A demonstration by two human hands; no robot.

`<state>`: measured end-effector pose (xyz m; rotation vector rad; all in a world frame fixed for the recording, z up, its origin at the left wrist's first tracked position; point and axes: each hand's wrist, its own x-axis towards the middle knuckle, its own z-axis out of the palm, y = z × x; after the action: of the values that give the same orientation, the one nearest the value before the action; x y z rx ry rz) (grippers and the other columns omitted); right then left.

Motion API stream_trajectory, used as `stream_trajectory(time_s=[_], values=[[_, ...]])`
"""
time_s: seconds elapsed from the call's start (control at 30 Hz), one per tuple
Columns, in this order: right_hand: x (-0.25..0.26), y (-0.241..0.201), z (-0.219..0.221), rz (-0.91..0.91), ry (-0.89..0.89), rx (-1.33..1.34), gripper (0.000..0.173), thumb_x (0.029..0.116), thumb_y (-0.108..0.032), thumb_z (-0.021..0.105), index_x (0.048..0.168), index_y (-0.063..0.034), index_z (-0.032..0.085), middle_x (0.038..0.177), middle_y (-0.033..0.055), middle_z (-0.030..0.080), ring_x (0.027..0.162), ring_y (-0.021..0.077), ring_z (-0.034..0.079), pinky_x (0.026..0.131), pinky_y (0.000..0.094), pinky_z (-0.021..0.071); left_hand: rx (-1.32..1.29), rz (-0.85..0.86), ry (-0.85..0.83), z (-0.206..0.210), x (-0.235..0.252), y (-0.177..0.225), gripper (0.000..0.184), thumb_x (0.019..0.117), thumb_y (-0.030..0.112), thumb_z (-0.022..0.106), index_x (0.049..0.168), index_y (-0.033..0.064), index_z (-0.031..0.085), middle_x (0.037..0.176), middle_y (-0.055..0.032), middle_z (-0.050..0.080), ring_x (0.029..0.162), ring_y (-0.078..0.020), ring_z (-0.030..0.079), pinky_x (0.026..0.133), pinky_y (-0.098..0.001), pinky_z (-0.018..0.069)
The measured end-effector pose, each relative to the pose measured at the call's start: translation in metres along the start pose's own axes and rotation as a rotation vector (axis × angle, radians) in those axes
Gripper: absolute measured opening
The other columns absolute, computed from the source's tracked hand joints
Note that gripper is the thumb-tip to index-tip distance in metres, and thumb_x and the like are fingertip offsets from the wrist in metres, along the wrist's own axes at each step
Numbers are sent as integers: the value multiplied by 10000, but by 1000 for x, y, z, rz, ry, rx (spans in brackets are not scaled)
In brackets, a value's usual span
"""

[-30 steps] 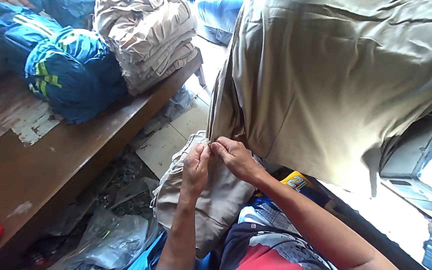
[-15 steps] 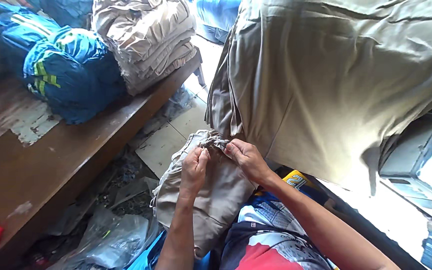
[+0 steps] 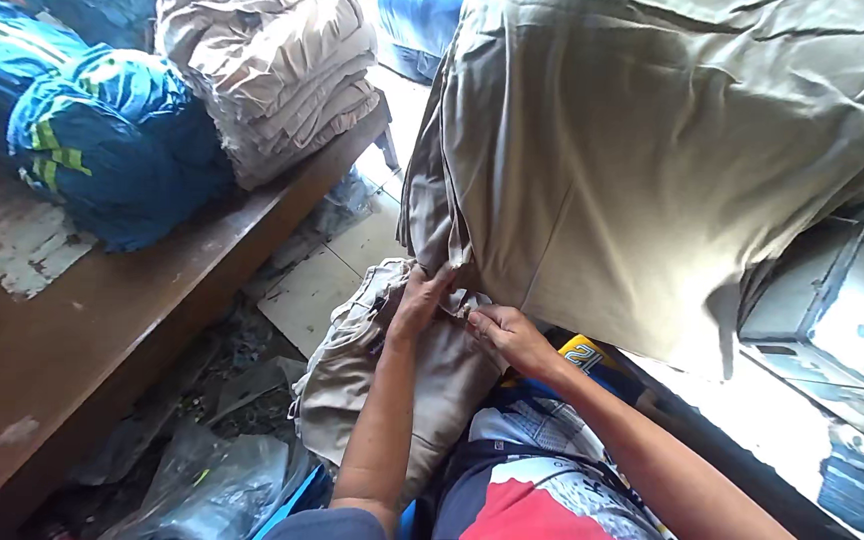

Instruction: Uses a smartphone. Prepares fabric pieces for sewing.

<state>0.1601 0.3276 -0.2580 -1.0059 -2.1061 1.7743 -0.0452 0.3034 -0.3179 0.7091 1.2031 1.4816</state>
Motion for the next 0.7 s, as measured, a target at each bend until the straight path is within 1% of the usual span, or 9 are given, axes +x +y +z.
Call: stream_trajectory(time_s=[0.03, 0.07, 0.1, 0.13, 0.17, 0.3, 0.43, 0.6, 0.7], values=[[0, -1, -2, -11, 0, 16, 386, 1102, -354, 435, 1016, -85, 698, 764, 3, 598, 640, 104, 549, 622, 303, 497, 0, -17, 0, 6, -6, -1, 257, 991, 216, 682, 1174, 40, 643, 925, -97, 705, 783, -184, 670, 751, -383, 588], [0, -1, -4, -26, 3, 38, 379, 1104, -342, 435, 1015, -78, 693, 758, 1, 588, 628, 98, 534, 607, 290, 483, 11, -32, -6, 9, -13, -2, 168, 1008, 145, 647, 1121, 22, 665, 872, -95, 697, 743, -174, 658, 726, -363, 584], [0, -2, -6, -43, 5, 58, 370, 1107, -323, 432, 1015, -71, 687, 753, -3, 578, 617, 88, 520, 596, 272, 471, 2, -27, -7, 11, -21, -5, 128, 1026, 117, 609, 1061, 14, 677, 799, -76, 671, 684, -148, 621, 674, -330, 556], [0, -4, -8, -57, 10, 74, 362, 1108, -303, 433, 1013, -63, 686, 751, -5, 580, 614, 81, 518, 596, 260, 470, 0, -7, -20, 10, -29, -9, 160, 1045, 117, 569, 1023, 14, 690, 768, -55, 654, 656, -126, 597, 646, -307, 538], [0, -5, -10, -63, 13, 87, 356, 1108, -288, 435, 1011, -55, 686, 751, -4, 582, 616, 77, 519, 602, 255, 472, 19, 19, -39, 6, -38, -13, 213, 1062, 130, 534, 1013, 13, 705, 778, -41, 658, 656, -113, 588, 641, -294, 531], [8, -9, -13, -34, 5, 49, 369, 1108, -297, 424, 1000, -58, 684, 721, -2, 558, 618, 88, 518, 613, 269, 473, 166, 107, -104, -9, -67, -23, 273, 1091, 153, 481, 1067, 11, 713, 802, -23, 657, 631, -90, 561, 590, -261, 501], [16, -20, -9, 90, 21, -147, 408, 1095, -417, 419, 1017, -114, 680, 787, 30, 607, 707, 144, 592, 688, 374, 520, 256, 91, -136, -8, -83, -14, 254, 1088, 153, 492, 1093, 23, 711, 780, -11, 650, 621, -83, 562, 574, -244, 493], [21, -28, 3, 98, 102, -280, 394, 1089, -408, 431, 1000, -109, 672, 837, 53, 649, 817, 177, 651, 780, 421, 543, 318, 61, -200, 0, -85, -10, 230, 1078, 124, 505, 1083, 24, 711, 766, -26, 643, 627, -103, 570, 597, -266, 504], [15, -21, 7, 10, 111, -287, 390, 1080, -399, 440, 977, -107, 677, 803, 41, 649, 771, 158, 652, 744, 395, 550, 449, 49, -255, 1, -92, -15, 213, 1049, 72, 514, 1084, 38, 721, 810, -25, 697, 674, -105, 635, 656, -287, 557]])
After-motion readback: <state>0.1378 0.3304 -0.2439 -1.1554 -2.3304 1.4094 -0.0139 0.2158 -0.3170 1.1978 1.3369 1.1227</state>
